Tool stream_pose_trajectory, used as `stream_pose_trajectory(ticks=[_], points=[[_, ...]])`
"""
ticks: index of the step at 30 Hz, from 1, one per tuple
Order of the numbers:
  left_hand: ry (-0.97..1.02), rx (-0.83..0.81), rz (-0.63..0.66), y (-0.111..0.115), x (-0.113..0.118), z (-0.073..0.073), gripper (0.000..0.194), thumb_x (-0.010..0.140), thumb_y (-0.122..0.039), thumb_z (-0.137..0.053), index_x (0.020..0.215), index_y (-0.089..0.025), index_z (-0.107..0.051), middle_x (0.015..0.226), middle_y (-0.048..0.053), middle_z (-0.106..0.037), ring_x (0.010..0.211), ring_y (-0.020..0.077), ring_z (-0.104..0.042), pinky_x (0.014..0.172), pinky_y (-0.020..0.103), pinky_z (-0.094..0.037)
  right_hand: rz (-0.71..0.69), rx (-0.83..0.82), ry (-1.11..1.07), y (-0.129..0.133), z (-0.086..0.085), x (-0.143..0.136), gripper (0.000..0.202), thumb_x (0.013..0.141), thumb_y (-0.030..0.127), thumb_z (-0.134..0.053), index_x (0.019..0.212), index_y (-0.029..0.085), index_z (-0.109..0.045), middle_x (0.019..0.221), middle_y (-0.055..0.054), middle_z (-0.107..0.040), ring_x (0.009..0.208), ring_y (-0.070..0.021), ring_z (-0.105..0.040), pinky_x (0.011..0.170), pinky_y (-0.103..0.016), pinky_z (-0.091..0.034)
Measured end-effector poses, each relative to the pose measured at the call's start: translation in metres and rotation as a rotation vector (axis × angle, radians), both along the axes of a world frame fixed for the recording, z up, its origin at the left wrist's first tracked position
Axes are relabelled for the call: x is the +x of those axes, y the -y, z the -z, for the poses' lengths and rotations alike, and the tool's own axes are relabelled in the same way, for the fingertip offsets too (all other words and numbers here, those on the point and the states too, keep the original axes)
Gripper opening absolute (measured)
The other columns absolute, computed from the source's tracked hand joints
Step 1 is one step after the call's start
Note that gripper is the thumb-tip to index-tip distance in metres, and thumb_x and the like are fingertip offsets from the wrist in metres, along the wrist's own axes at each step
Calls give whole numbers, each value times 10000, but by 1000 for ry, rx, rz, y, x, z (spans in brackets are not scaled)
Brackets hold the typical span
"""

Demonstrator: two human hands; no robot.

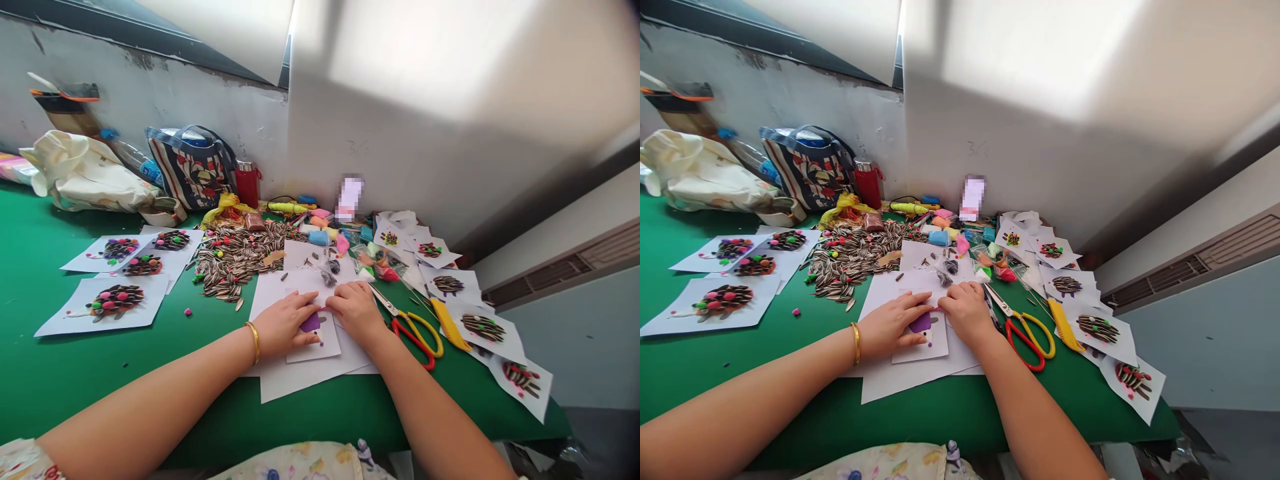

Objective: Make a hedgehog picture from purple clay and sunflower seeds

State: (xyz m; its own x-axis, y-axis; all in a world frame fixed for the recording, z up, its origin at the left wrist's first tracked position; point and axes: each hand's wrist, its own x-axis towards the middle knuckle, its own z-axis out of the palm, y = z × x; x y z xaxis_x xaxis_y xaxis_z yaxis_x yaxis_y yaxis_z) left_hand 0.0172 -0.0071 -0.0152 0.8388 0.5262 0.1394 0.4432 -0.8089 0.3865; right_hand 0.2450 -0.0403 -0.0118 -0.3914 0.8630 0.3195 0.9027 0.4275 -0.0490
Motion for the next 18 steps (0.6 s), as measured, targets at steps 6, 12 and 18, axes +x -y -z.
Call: stream_pose_trajectory(ticks=[6,12,18], points=[[-24,3,1,0,-1,0,665,870,-622,-534,1372,-188,-506,1523,151,-377,1363,303,-415,1183,477,-253,4,-61,-62,9,-4,9,123,915,219,-600,878,260,-710,876,-12,-630,899,-170,-496,915,-355,-236],[-1,-1,-3,0,-2,-1,649,865,-605,-555,1374,-205,-508,1523,145,-377,1353,319,-424,1162,497,-296,-12,-74,-62,11,-4,8,141,927,230,-584,866,251,-709,859,-17,-625,893,-173,-494,902,-352,-242],[20,20,40,1,-4,-2,494,884,-547,-564,1265,-240,-631,1505,139,-400,1305,331,-480,1147,536,-315,212,26,-82,7,1,16,184,917,176,-541,924,241,-712,901,-45,-650,899,-193,-517,872,-354,-258]])
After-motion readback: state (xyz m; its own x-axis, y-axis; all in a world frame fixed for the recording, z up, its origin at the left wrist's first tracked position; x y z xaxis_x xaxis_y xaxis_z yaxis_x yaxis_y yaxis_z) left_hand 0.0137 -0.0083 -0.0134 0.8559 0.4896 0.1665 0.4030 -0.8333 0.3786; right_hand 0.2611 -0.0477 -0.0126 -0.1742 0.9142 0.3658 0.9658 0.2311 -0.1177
